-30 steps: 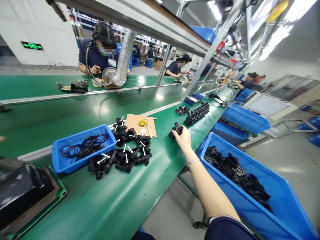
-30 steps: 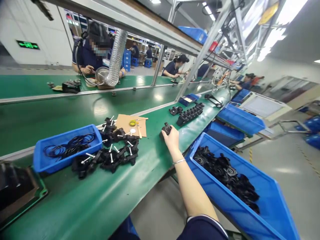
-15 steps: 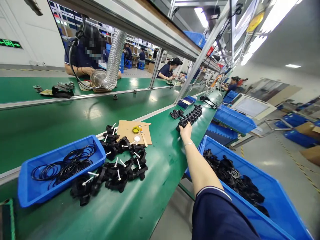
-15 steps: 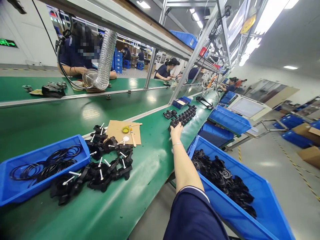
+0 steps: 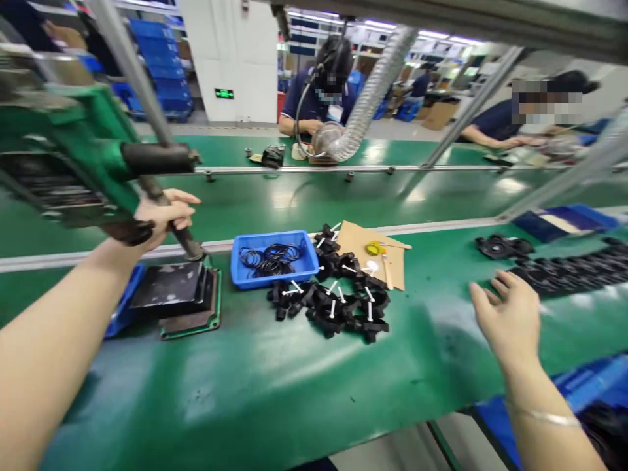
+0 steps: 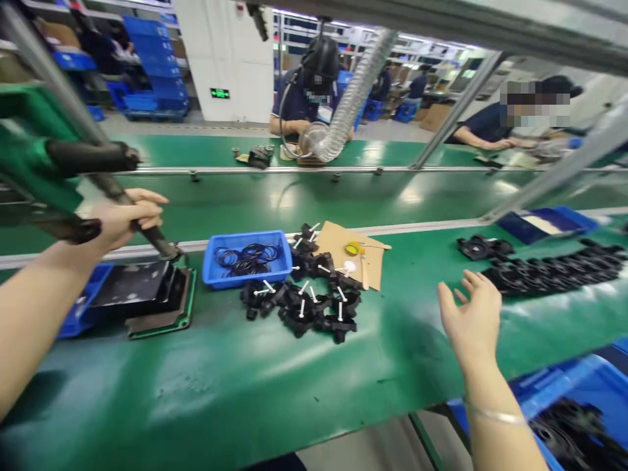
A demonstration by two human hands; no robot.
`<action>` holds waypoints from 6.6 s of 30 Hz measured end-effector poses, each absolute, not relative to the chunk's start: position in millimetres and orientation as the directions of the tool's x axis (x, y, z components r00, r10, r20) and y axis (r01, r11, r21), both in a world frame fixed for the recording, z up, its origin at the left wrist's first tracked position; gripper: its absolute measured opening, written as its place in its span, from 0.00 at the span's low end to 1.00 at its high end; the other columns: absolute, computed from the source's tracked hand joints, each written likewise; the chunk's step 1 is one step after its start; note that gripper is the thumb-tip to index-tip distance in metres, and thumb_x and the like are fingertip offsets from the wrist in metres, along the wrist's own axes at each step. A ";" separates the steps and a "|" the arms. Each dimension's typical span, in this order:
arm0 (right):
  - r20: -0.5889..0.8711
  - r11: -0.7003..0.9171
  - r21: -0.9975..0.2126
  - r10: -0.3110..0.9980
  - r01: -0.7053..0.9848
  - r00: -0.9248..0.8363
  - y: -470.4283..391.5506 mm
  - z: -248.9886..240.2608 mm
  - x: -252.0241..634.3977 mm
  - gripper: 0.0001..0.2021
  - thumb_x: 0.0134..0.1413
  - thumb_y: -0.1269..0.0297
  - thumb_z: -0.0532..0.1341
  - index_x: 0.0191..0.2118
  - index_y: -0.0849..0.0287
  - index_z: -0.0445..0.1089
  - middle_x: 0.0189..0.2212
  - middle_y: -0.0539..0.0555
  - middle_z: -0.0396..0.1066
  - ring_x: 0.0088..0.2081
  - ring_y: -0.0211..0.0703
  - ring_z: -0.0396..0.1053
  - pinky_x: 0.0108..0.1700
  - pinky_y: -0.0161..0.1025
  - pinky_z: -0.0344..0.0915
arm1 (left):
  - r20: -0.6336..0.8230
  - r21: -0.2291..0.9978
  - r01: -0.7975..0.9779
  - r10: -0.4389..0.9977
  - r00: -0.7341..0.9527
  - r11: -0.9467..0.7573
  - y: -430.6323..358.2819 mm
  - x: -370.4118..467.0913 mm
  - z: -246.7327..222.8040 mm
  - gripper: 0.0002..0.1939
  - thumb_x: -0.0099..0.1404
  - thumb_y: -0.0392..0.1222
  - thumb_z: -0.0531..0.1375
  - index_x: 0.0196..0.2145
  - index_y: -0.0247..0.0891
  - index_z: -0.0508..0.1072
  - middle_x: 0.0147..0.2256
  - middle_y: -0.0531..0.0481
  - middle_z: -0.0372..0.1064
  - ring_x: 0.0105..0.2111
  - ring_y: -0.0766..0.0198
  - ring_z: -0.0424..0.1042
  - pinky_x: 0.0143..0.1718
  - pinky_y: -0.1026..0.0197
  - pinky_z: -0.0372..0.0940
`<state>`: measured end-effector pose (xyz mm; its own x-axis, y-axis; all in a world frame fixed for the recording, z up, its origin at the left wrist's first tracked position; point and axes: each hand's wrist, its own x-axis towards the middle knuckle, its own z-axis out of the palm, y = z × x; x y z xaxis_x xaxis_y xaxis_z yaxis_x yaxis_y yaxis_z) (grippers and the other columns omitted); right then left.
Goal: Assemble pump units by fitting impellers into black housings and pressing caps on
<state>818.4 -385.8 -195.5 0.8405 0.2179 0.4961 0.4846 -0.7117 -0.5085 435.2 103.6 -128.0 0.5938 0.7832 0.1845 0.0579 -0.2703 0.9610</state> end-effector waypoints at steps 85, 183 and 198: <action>0.360 0.307 -0.925 0.895 0.224 0.261 -173.0 -247.7 550.7 0.14 0.56 0.61 0.68 0.33 0.57 0.60 0.50 0.58 0.66 0.51 0.47 0.75 0.53 0.47 0.71 | -0.073 0.136 0.544 0.539 0.839 -0.828 15.6 366.8 -136.0 0.46 0.48 0.51 0.70 0.62 0.32 0.63 0.58 0.34 0.68 0.56 0.42 0.69 0.55 0.50 0.66; 0.242 0.231 -0.716 0.967 0.659 -0.076 -171.6 -204.3 470.1 0.15 0.56 0.62 0.67 0.46 0.52 0.63 0.53 0.59 0.64 0.57 0.51 0.64 0.57 0.50 0.65 | 0.166 0.936 0.102 0.675 0.719 -0.338 -107.2 286.6 -255.6 0.44 0.59 0.42 0.70 0.66 0.44 0.52 0.65 0.39 0.59 0.64 0.49 0.62 0.65 0.45 0.60; 0.246 0.226 -0.828 0.969 0.512 -0.031 -178.9 -228.5 469.2 0.15 0.58 0.66 0.66 0.45 0.53 0.59 0.58 0.60 0.60 0.61 0.53 0.62 0.60 0.59 0.62 | 0.221 0.925 0.063 0.665 0.714 -0.374 -105.0 287.6 -257.2 0.39 0.57 0.39 0.71 0.61 0.45 0.57 0.60 0.43 0.66 0.59 0.52 0.67 0.60 0.49 0.64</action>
